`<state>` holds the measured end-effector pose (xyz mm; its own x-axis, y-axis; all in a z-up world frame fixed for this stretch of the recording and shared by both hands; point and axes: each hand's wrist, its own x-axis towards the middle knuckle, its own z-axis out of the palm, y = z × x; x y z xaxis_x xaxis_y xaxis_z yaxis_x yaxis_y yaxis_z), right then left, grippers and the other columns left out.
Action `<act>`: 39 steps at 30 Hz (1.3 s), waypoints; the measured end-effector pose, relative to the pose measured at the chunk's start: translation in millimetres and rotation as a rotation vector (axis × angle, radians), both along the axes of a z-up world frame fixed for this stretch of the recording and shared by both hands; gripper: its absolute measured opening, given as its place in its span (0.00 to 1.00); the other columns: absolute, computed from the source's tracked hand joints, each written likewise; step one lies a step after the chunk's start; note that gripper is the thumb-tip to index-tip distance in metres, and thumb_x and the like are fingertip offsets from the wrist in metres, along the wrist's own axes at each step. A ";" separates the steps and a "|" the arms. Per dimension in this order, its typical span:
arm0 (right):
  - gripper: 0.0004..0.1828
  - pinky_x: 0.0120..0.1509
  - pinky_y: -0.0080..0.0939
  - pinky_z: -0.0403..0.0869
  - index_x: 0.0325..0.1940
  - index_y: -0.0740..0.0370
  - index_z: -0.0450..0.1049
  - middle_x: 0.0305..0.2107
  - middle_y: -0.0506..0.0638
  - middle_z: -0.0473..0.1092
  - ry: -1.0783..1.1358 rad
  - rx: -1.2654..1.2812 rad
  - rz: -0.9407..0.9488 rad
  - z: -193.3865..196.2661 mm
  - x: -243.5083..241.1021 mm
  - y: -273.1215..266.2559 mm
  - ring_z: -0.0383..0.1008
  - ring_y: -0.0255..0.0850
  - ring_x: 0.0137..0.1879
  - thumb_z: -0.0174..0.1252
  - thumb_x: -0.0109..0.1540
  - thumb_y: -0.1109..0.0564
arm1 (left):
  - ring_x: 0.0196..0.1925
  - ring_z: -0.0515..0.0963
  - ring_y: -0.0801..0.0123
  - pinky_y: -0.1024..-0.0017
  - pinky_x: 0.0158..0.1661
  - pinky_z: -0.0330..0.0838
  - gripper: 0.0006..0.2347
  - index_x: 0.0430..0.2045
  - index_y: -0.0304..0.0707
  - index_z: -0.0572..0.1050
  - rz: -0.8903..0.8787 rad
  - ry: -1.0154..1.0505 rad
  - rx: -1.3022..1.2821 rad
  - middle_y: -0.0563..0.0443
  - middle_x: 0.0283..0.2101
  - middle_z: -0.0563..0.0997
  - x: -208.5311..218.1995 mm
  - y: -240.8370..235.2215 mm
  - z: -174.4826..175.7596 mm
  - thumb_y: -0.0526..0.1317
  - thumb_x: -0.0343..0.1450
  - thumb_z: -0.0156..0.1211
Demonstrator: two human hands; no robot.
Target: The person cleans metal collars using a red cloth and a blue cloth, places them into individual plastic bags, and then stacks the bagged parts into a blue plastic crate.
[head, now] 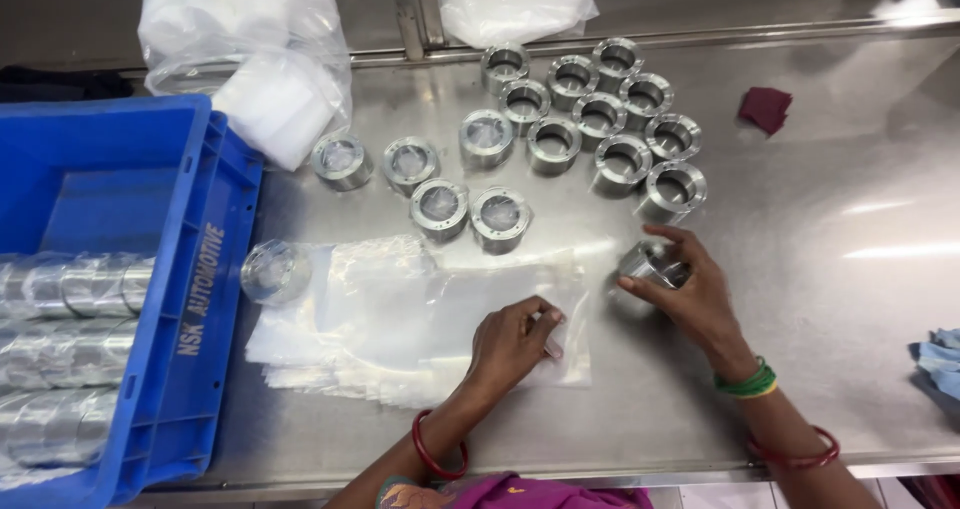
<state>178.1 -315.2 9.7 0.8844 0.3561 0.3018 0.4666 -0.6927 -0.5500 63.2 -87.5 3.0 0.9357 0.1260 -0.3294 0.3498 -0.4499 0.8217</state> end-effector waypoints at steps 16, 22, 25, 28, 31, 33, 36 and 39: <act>0.36 0.43 0.41 0.73 0.63 0.57 0.65 0.29 0.56 0.78 0.748 0.000 0.110 -4.7 -21.2 42.7 0.79 0.43 0.35 0.63 0.59 0.35 | 0.23 0.83 0.65 0.64 0.27 0.76 0.10 0.31 0.36 0.69 -0.024 -0.285 -0.123 0.48 0.21 0.80 -16.7 12.8 -5.2 0.42 0.78 0.48; 0.45 0.39 0.40 0.72 0.64 0.56 0.65 0.33 0.58 0.70 0.315 0.030 0.323 4.6 -34.5 44.1 0.71 0.46 0.37 0.73 0.48 0.39 | 0.22 0.78 0.54 0.58 0.26 0.71 0.07 0.33 0.35 0.69 -0.100 -0.710 0.101 0.43 0.21 0.75 -5.7 9.7 33.0 0.39 0.78 0.49; 0.38 0.45 0.38 0.74 0.58 0.64 0.67 0.43 0.58 0.64 -0.029 0.208 0.537 15.3 -45.9 55.0 0.69 0.43 0.45 0.73 0.51 0.46 | 0.23 0.78 0.56 0.60 0.28 0.72 0.06 0.37 0.34 0.69 -0.152 -0.693 -0.030 0.43 0.22 0.75 -10.6 -5.4 55.1 0.38 0.79 0.48; 0.23 0.47 0.38 0.75 0.50 0.65 0.68 0.40 0.49 0.68 0.158 0.349 0.571 -8.0 -37.7 46.8 0.73 0.37 0.44 0.67 0.57 0.54 | 0.31 0.80 0.58 0.62 0.36 0.74 0.07 0.41 0.34 0.68 -0.255 -0.704 -0.223 0.43 0.28 0.77 -11.3 -8.6 60.2 0.39 0.81 0.49; 0.14 0.40 0.37 0.74 0.46 0.58 0.74 0.35 0.44 0.73 0.639 0.440 0.416 -29.1 -27.0 35.0 0.74 0.35 0.39 0.65 0.56 0.59 | 0.42 0.77 0.51 0.58 0.44 0.74 0.17 0.46 0.33 0.69 -0.263 -0.711 -0.017 0.36 0.38 0.77 -13.6 14.5 53.3 0.44 0.68 0.61; 0.17 0.34 0.38 0.72 0.47 0.55 0.77 0.34 0.43 0.75 0.954 0.520 0.210 -31.8 -25.1 31.9 0.74 0.34 0.36 0.63 0.53 0.60 | 0.47 0.73 0.40 0.53 0.46 0.72 0.31 0.48 0.31 0.70 -0.229 -0.719 0.315 0.26 0.44 0.75 -12.3 25.4 30.3 0.47 0.54 0.74; 0.02 0.37 0.41 0.68 0.32 0.63 0.80 0.27 0.47 0.71 0.752 0.573 0.417 -48.3 -25.6 36.7 0.67 0.36 0.35 0.66 0.58 0.62 | 0.46 0.73 0.41 0.51 0.48 0.71 0.28 0.46 0.32 0.69 -0.281 -0.456 0.393 0.29 0.42 0.76 -5.6 27.9 -18.7 0.44 0.55 0.75; 0.03 0.45 0.44 0.64 0.28 0.63 0.81 0.29 0.46 0.67 0.438 0.588 0.597 -63.4 -28.0 37.2 0.64 0.38 0.40 0.69 0.56 0.66 | 0.43 0.77 0.47 0.53 0.45 0.73 0.21 0.44 0.33 0.68 -0.211 -0.375 0.400 0.36 0.38 0.78 6.1 13.3 -35.2 0.41 0.63 0.70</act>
